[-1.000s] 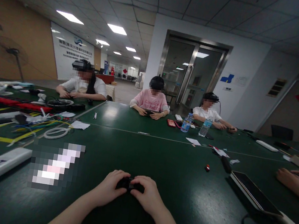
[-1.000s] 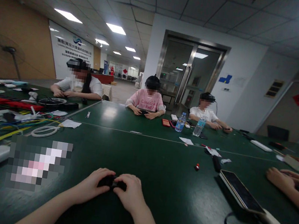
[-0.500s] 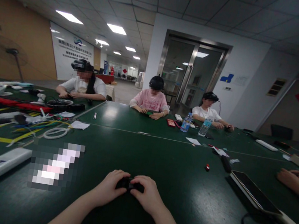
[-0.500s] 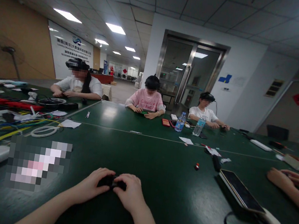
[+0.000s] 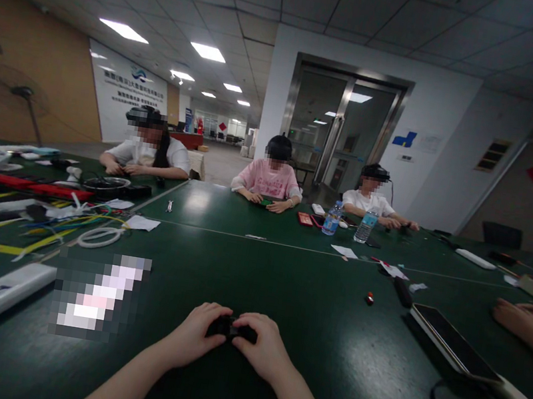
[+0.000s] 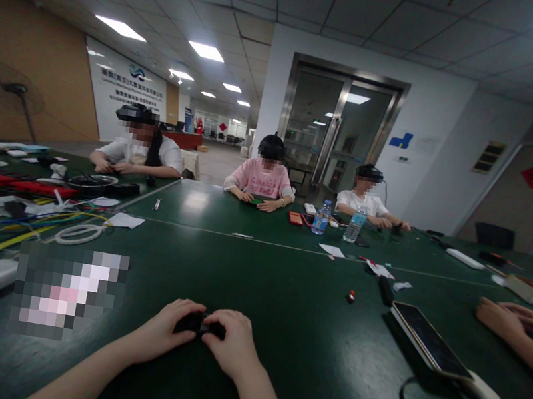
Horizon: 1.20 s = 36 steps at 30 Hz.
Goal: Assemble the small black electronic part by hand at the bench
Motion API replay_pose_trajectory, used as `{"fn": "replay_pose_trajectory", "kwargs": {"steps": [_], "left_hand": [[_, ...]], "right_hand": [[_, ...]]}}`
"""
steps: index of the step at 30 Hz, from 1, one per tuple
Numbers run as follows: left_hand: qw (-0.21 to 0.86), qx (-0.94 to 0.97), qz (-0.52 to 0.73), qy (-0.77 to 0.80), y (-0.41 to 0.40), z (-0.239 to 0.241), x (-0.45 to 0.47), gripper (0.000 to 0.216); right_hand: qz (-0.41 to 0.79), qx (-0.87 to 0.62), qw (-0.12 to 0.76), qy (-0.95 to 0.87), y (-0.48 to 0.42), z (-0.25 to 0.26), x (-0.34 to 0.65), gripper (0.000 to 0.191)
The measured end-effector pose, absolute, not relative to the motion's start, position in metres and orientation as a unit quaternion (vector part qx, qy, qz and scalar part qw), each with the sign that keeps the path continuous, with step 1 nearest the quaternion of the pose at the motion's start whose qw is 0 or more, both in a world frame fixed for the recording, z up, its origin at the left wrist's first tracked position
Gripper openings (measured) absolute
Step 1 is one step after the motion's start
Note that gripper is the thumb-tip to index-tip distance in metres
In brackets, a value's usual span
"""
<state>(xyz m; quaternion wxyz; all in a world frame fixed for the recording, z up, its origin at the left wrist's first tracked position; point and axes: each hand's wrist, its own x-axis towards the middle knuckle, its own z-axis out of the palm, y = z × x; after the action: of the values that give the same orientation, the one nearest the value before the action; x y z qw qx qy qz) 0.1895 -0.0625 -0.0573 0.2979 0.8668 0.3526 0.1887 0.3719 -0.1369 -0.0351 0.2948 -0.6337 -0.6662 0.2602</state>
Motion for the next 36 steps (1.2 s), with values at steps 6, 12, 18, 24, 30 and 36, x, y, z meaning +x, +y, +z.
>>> {"fn": "replay_pose_trajectory", "kwargs": {"steps": [6, 12, 18, 24, 30, 36], "left_hand": [[0.293, 0.867, 0.189, 0.356, -0.0648, -0.0543, 0.1906, 0.042], [0.297, 0.865, 0.189, 0.357, -0.0642, -0.0550, 0.1900, 0.042], [0.297, 0.867, 0.194, 0.349, -0.0617, -0.0606, 0.1887, 0.042], [0.297, 0.868, 0.187, 0.353, -0.0637, -0.0563, 0.1890, 0.042], [0.299, 0.865, 0.197, 0.350, -0.0624, -0.0593, 0.1890, 0.042], [0.300, 0.864, 0.198, 0.353, -0.0623, -0.0599, 0.1894, 0.043]], "right_hand": [[0.246, -0.627, 0.299, -0.676, -0.1337, -0.0403, 0.3722, 0.026], [0.250, -0.632, 0.294, -0.672, -0.1359, -0.0370, 0.3715, 0.026], [0.256, -0.632, 0.299, -0.667, -0.1364, -0.0357, 0.3719, 0.025], [0.263, -0.640, 0.293, -0.660, -0.1375, -0.0346, 0.3719, 0.024], [0.258, -0.633, 0.299, -0.666, -0.1362, -0.0359, 0.3716, 0.025], [0.250, -0.626, 0.303, -0.673, -0.1339, -0.0402, 0.3726, 0.027]]}}
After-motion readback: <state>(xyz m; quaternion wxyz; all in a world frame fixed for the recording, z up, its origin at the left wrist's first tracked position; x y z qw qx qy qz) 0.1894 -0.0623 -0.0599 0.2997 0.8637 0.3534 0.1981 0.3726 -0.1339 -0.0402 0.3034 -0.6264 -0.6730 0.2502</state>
